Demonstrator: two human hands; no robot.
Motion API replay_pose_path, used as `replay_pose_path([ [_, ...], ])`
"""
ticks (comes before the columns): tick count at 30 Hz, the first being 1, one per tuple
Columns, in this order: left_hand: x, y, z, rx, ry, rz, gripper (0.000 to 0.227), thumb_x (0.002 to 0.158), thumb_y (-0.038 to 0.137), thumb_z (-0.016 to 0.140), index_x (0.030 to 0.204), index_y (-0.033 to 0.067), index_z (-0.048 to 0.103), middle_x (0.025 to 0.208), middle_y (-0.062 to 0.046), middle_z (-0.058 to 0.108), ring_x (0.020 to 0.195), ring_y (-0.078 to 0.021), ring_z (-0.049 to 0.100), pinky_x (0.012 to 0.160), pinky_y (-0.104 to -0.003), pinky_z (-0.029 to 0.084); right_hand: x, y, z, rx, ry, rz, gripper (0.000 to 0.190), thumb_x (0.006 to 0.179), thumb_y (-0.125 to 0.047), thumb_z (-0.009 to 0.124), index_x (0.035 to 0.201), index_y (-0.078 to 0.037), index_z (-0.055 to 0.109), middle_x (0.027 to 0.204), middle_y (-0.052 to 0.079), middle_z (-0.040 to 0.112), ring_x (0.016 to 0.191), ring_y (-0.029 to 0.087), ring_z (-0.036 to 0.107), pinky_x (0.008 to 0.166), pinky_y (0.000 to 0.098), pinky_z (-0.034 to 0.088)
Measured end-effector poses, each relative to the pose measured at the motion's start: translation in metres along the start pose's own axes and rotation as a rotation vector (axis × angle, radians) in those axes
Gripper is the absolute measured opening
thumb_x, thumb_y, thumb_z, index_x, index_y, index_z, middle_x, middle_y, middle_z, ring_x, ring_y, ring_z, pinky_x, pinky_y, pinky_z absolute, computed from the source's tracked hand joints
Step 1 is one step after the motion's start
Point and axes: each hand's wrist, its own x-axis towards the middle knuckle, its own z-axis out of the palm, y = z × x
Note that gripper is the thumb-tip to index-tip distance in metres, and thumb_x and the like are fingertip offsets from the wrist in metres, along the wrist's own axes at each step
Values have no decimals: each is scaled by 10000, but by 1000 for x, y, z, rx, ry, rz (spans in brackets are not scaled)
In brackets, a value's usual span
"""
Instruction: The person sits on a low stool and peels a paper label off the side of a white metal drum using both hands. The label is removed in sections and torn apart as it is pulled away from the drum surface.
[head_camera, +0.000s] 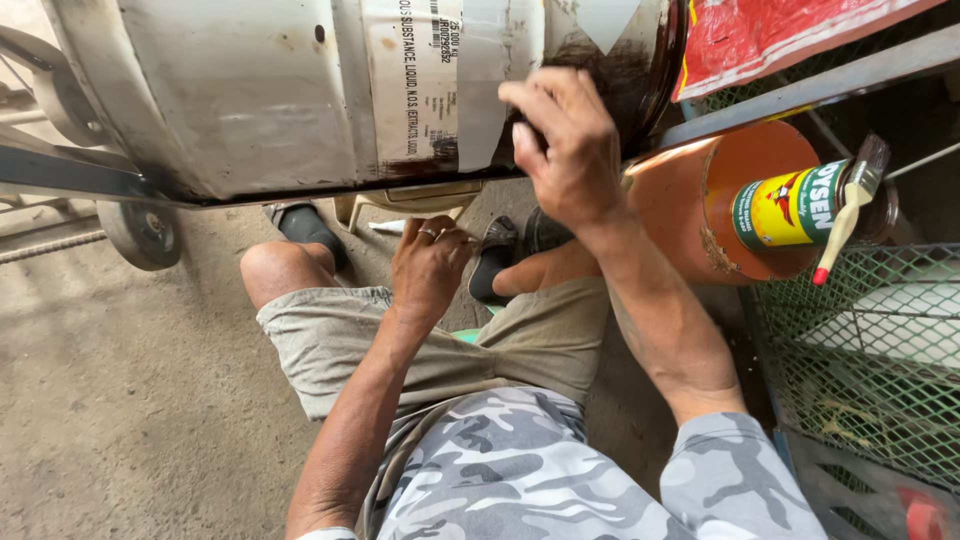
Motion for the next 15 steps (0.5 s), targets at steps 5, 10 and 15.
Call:
replay_pose_path([
  [5, -6, -18, 25, 166, -53, 54, 183, 807, 8, 670, 958, 73, 752, 1200, -92, 687, 1163, -310, 583, 997, -406, 483, 43, 12, 7, -161, -41, -117, 343, 926, 20, 738, 1262, -40, 709, 1149, 82, 604, 1073, 265, 590, 944, 404, 551],
  [10, -10, -31, 38, 57, -26, 0, 119, 850, 49, 685, 940, 66, 762, 1180, -70, 704, 1080, -300, 582, 951, -423, 473, 54, 17, 22, -249, -60, -166, 389, 916, -18, 770, 1297, -66, 714, 1180, 70, 596, 1120, 266, 579, 941, 405, 556],
  [15, -11, -29, 37, 42, 26, -19, 120, 842, 188, 772, 891, 79, 760, 1081, -72, 693, 1075, -309, 583, 923, -442, 476, 52, 22, 32, -285, -53, -193, 387, 898, -22, 766, 1276, -69, 699, 1203, 47, 594, 1181, 242, 575, 1013, 362, 575],
])
